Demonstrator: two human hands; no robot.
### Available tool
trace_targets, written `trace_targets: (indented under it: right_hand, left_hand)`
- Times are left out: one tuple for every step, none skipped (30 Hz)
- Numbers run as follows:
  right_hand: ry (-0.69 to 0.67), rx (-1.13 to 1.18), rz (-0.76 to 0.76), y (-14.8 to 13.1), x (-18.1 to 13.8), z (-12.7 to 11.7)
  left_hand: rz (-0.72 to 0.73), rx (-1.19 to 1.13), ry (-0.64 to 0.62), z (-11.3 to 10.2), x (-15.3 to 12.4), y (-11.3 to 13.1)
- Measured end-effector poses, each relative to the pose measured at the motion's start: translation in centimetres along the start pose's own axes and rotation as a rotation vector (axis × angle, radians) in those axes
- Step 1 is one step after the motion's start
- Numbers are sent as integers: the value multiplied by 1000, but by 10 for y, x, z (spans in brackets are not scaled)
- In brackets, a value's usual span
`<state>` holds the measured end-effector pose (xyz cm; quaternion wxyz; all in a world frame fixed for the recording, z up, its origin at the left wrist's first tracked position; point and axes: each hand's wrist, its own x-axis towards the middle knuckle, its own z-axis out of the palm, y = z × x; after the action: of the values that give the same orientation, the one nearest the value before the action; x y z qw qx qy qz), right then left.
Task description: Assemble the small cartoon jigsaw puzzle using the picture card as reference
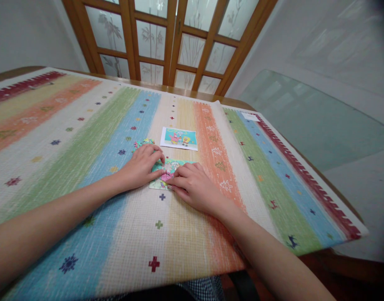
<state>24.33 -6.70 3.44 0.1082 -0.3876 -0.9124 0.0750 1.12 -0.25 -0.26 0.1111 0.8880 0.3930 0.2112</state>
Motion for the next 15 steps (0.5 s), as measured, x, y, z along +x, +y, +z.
trace_targets:
  right_hand:
    - [2,-2,-2,0,0,0]
    - [5,-6,-3,1,0,1]
    - [9,-11,0,1,0,2]
    - [14,-21,7,2,0,3]
    - [21,-34,16,2,1,4]
    - [29,-49,27,2,1,5]
    - [35,-67,37,1,2,6]
    - [38,-87,44,1,3,7]
    - [36,-110,49,-1,4,8]
    - [30,-136,52,-2,6,9]
    - [21,-162,55,-4,7,10]
    - [12,-187,58,-5,8,10]
    - [3,-206,58,-7,9,10]
    - [-2,-220,54,-8,10,10]
    - [-6,-227,45,-9,10,10]
  left_hand:
    - [1,5,-4,0,0,0]
    - [2,11,-6,0,0,0]
    - [4,18,-7,1,0,0]
    - [8,25,-7,1,-1,0]
    - [13,32,-7,1,-1,0]
    - [19,39,-6,1,-1,1]
    - [24,45,-5,2,-2,1]
    - [28,49,-3,2,-2,1]
    - [30,53,-1,3,-2,1]
    - [29,52,3,3,-2,2]
    - [25,47,11,4,-2,2]
    - [17,38,25,4,-2,2]
    - [8,24,42,3,-2,2]
    - [-3,4,66,1,-1,3]
    - [-13,-18,101,-1,0,3]
